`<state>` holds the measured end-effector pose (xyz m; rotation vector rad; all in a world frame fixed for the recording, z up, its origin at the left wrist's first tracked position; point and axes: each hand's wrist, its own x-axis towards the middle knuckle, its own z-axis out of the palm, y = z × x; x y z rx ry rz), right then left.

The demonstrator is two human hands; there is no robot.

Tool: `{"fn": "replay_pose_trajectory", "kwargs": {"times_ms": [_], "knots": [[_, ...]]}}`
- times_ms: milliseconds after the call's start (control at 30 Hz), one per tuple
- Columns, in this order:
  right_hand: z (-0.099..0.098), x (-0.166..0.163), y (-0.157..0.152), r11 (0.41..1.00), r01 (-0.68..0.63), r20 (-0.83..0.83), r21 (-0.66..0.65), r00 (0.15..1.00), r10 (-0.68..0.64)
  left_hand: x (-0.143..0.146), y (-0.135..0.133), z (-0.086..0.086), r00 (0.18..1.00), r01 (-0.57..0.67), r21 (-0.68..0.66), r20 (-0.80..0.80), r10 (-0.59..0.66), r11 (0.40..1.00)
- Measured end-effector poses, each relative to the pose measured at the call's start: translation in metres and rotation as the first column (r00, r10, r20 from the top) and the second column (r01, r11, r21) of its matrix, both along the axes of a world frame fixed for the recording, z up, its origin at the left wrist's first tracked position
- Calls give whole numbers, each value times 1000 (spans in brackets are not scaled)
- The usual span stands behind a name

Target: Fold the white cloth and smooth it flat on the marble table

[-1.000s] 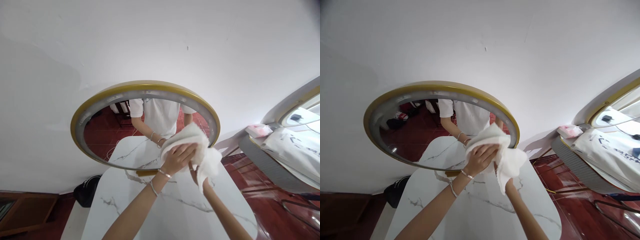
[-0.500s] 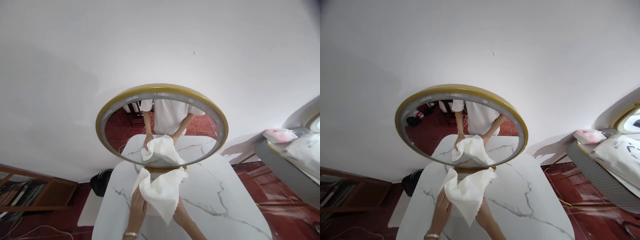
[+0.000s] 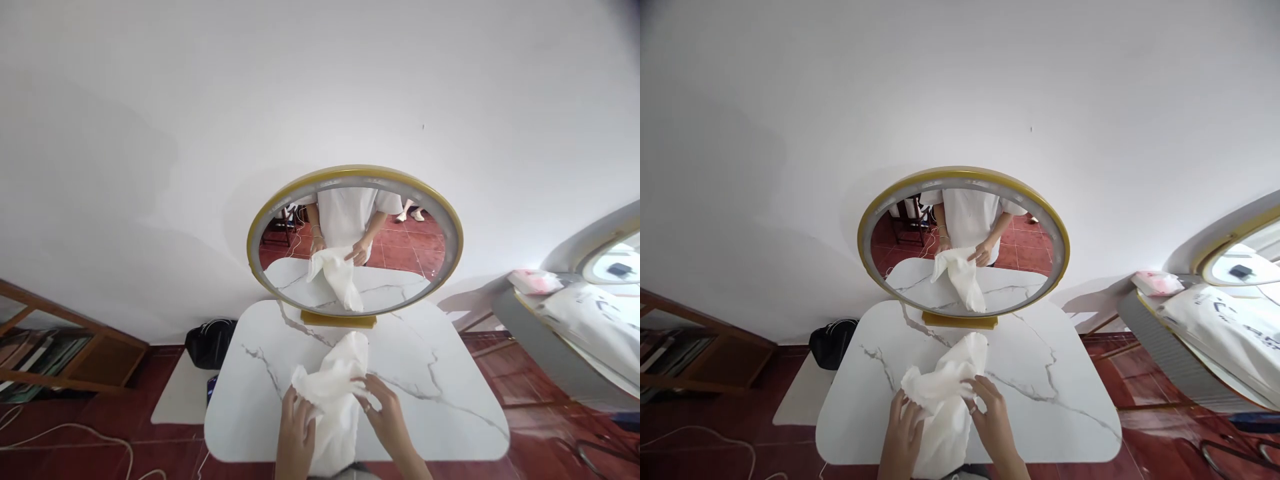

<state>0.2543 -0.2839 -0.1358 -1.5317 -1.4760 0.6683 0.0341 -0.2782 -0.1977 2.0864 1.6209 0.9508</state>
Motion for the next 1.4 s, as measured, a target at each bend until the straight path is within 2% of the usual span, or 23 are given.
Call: {"fn": "replay_pose_trajectory", "kwargs": {"times_ms": [133,200,333,433,533,600,767,967,1100,1200,1400], "knots": [[39,-14,-9,967,182,76,179,977,-198,-7,-2,40,998,4,-13,69,-3,1000],[54,-18,-14,954,218,94,205,966,-241,-9,-3,61,996,29,27,80,-31,999],[69,-21,-26,975,183,47,124,981,-190,-7,-3,94,986,124,90,103,-133,988],[71,-23,-32,991,123,10,49,992,-123,2,2,116,940,299,110,136,-313,948],[75,-28,-36,998,59,-75,-8,995,-60,15,10,138,857,471,64,205,-473,880],[78,-33,-38,996,81,-143,-44,986,-86,23,14,149,815,529,-3,279,-507,849],[84,-44,-45,982,158,-330,-106,926,-184,27,10,156,790,533,-115,423,-444,838],[95,-45,-48,989,143,-267,-37,952,-148,24,4,156,764,540,-151,501,-407,828],[94,-43,-47,995,100,-247,-28,963,-104,23,3,158,769,541,-127,476,-427,832],[92,-42,-45,992,122,-251,-43,959,-129,23,3,161,769,538,-94,460,-443,837],[102,-40,-43,991,109,-356,-81,925,-131,21,3,164,791,558,-81,352,-500,826]]}}
